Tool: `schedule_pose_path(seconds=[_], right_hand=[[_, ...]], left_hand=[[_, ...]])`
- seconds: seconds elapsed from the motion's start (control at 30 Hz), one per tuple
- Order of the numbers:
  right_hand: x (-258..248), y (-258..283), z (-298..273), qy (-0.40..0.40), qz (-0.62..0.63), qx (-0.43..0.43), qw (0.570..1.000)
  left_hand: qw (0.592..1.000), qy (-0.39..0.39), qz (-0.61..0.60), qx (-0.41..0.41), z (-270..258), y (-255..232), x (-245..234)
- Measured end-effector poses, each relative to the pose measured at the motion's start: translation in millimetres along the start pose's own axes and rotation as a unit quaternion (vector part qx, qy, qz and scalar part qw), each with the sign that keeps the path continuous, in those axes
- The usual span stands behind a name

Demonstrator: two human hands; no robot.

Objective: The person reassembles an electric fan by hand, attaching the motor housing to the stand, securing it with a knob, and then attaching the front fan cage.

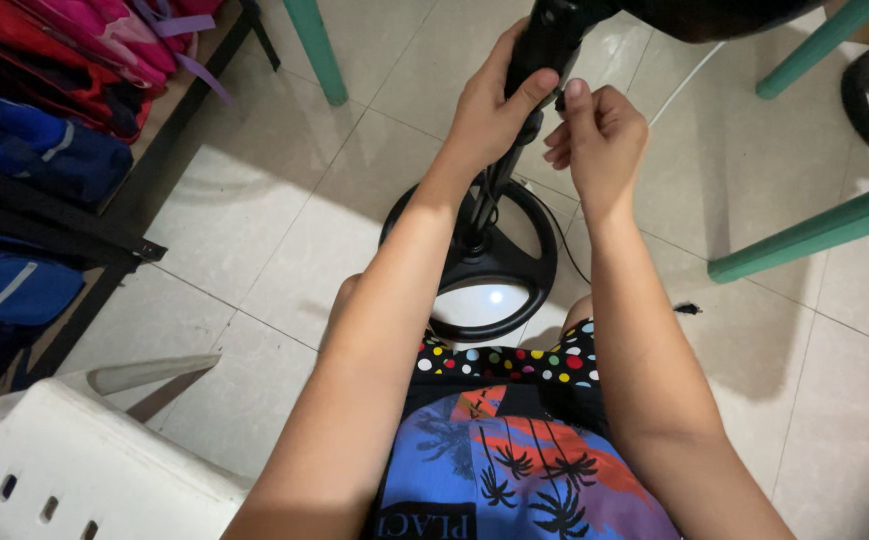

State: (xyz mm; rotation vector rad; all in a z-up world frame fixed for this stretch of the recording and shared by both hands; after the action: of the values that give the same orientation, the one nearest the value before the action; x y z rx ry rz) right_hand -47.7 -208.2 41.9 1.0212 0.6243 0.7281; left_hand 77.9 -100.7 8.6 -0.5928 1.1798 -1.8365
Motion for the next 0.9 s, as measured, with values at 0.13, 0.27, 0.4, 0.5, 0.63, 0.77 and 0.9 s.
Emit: schedule_pose_path(seconds=[0.13, 0.27, 0.4, 0.5, 0.63, 0.77, 0.9], right_hand=[[-1.8, 6.7, -6.4, 0.002, -0.037, -0.038, 0.999], [1.6, 25.2, -14.2, 0.035, -0.013, -0.23, 0.973], [4.3, 13.6, -5.7, 0.022, 0.05, -0.137, 0.989], [2.6, 5.8, -0.6, -0.001, -0.116, -0.026, 0.993], [1.3, 20.4, -3.5, 0.008, -0.091, -0.096, 0.991], [1.6, 26.8, -7.5, 0.026, -0.074, -0.154, 0.985], [4.4, 9.5, -4.7, 0.049, -0.144, -0.012, 0.988]], left_hand=[[1.0, -0.005, 0.024, -0.01, -1.4, -2.1, -1.2], [1.0, 0.01, -0.017, -0.003, -2.3, -4.3, -1.6], [1.0, 0.006, -0.007, 0.003, -1.7, -4.7, -2.6], [1.0, 0.005, 0.009, 0.007, -0.3, -4.7, -2.6], [1.0, 0.003, 0.019, 0.011, -0.1, -4.3, 0.8], [1.0, 0.001, 0.0, -0.003, 0.5, -2.1, 1.7], [1.0, 0.005, -0.001, 0.007, -0.7, -3.5, -0.9]])
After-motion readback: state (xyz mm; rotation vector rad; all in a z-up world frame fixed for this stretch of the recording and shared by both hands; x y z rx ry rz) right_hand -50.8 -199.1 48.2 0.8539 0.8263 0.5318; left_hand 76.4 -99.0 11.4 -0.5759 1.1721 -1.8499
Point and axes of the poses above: each hand's wrist, its own z-axis towards the middle knuckle, its own x-axis out of the palm, y = z × x, the point moved 6 cm from there along z, towards the middle knuckle, and after that the axes turned 7 degrees about -x, right-handed, at the moved point
